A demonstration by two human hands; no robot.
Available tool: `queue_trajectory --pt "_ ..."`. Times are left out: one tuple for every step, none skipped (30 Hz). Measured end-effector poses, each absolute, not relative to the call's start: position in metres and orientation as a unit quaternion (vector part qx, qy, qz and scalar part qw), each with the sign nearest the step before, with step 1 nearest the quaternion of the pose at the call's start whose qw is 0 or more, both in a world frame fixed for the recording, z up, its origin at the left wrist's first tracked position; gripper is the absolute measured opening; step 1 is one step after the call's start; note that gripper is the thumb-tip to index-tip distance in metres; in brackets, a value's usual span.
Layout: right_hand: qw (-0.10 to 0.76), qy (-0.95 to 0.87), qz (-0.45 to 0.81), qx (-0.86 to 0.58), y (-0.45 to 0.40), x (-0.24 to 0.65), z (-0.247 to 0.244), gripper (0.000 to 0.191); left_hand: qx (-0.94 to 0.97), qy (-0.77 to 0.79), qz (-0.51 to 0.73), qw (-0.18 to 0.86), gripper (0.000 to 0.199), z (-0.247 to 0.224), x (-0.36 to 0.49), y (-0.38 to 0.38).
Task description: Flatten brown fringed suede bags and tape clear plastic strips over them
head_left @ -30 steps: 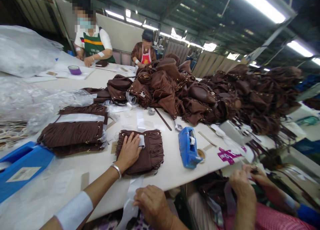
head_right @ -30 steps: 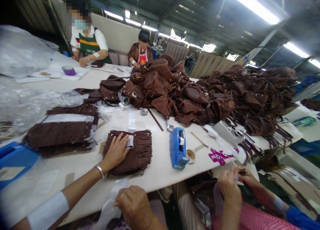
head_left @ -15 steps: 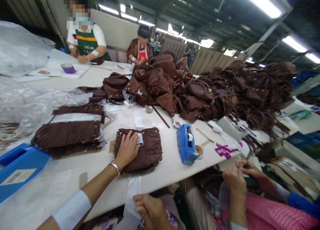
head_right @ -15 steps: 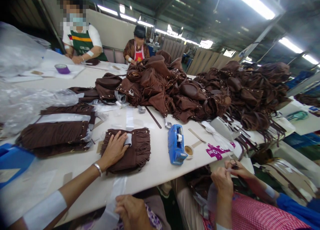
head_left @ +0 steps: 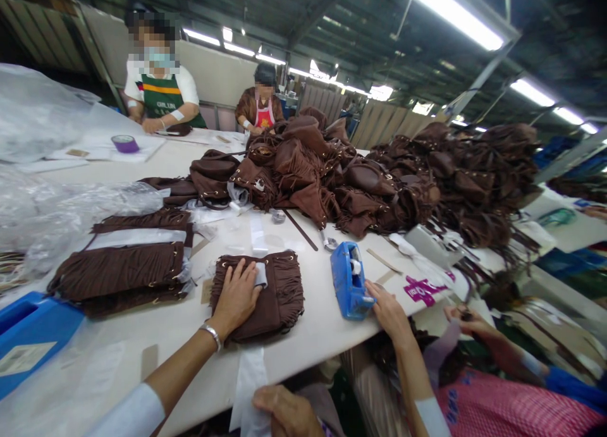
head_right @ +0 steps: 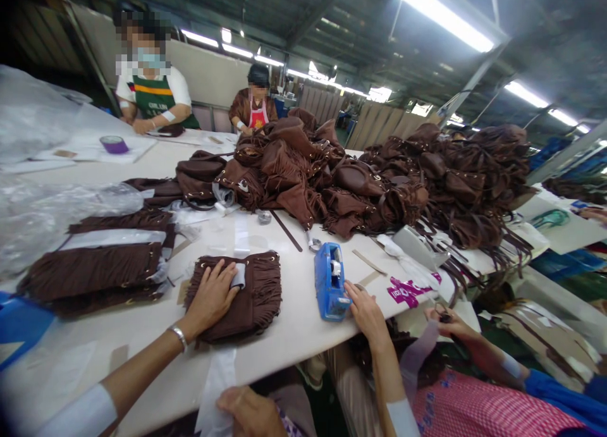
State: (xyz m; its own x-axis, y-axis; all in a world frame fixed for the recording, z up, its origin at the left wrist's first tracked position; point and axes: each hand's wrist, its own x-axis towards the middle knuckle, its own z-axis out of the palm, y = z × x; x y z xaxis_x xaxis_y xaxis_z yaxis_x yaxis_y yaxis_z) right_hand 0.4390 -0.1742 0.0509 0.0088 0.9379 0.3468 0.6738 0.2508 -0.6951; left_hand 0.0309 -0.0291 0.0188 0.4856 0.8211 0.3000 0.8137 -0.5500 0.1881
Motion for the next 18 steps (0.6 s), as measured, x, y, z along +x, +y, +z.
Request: queue_trajectory --pt "0.38 -0.693 0.163 -0.591 -0.174 0.445 0.046 0.038 0.862 0.474 0.179 0.008 0.043 0.018 0.031 -0.029" --pt "0.366 -0.701 0.166 -0.59 -0.174 0.448 0.041 0.038 0.862 0.474 0.179 0.006 0.043 0.018 0.03 -0.029" --pt "0.359 -0.705 0.167 -0.588 -0.174 0.449 0.038 0.037 0.863 0.473 0.179 0.004 0.043 0.017 0.03 -0.029" --pt "0.356 -0.708 0.161 -0.588 -0.173 0.45 0.037 0.036 0.863 0.473 0.179 0.002 0.044 0.016 0.03 -0.028" --pt "0.357 -0.707 0.151 -0.591 -0.172 0.451 0.036 0.035 0.863 0.473 0.179 0.0 0.044 0.016 0.03 -0.028" --pt "0.357 -0.705 0.142 -0.597 -0.17 0.453 0.037 0.034 0.863 0.472 0.18 -0.002 0.043 0.015 0.03 -0.028" --pt "0.356 -0.702 0.134 -0.602 -0.167 0.455 0.039 0.034 0.864 0.471 0.18 -0.003 0.043 0.015 0.03 -0.028" --pt "0.355 -0.699 0.127 -0.608 -0.164 0.457 0.041 0.033 0.864 0.47 0.181 -0.005 0.043 0.015 0.03 -0.028" --pt "0.352 -0.697 0.12 -0.613 -0.161 0.459 0.044 0.032 0.864 0.47 0.181 -0.006 0.043 0.014 0.03 -0.028" --pt "0.348 -0.697 0.112 -0.617 -0.158 0.46 0.047 0.03 0.864 0.469 0.182 -0.007 0.043 0.014 0.03 -0.028" --pt "0.344 -0.697 0.103 -0.62 -0.156 0.461 0.05 0.029 0.864 0.468 0.183 -0.008 0.043 0.014 0.03 -0.028" --pt "0.34 -0.7 0.096 -0.621 -0.155 0.461 0.053 0.029 0.864 0.468 0.184 -0.009 0.043 0.014 0.03 -0.029" --pt "0.338 -0.703 0.09 -0.619 -0.155 0.462 0.057 0.03 0.864 0.468 0.185 -0.009 0.043 0.014 0.029 -0.029" --pt "0.337 -0.706 0.088 -0.616 -0.158 0.462 0.061 0.031 0.864 0.468 0.186 -0.01 0.044 0.014 0.029 -0.029" --pt "0.34 -0.709 0.086 -0.612 -0.163 0.464 0.065 0.032 0.864 0.468 0.187 -0.011 0.044 0.013 0.029 -0.029" --pt "0.343 -0.711 0.083 -0.608 -0.169 0.465 0.07 0.033 0.863 0.468 0.188 -0.012 0.044 0.013 0.029 -0.029" --pt "0.344 -0.713 0.08 -0.605 -0.178 0.467 0.075 0.033 0.863 0.468 0.189 -0.012 0.044 0.013 0.029 -0.029" --pt "0.345 -0.714 0.077 -0.604 -0.188 0.469 0.079 0.032 0.863 0.468 0.19 -0.013 0.044 0.012 0.029 -0.029"
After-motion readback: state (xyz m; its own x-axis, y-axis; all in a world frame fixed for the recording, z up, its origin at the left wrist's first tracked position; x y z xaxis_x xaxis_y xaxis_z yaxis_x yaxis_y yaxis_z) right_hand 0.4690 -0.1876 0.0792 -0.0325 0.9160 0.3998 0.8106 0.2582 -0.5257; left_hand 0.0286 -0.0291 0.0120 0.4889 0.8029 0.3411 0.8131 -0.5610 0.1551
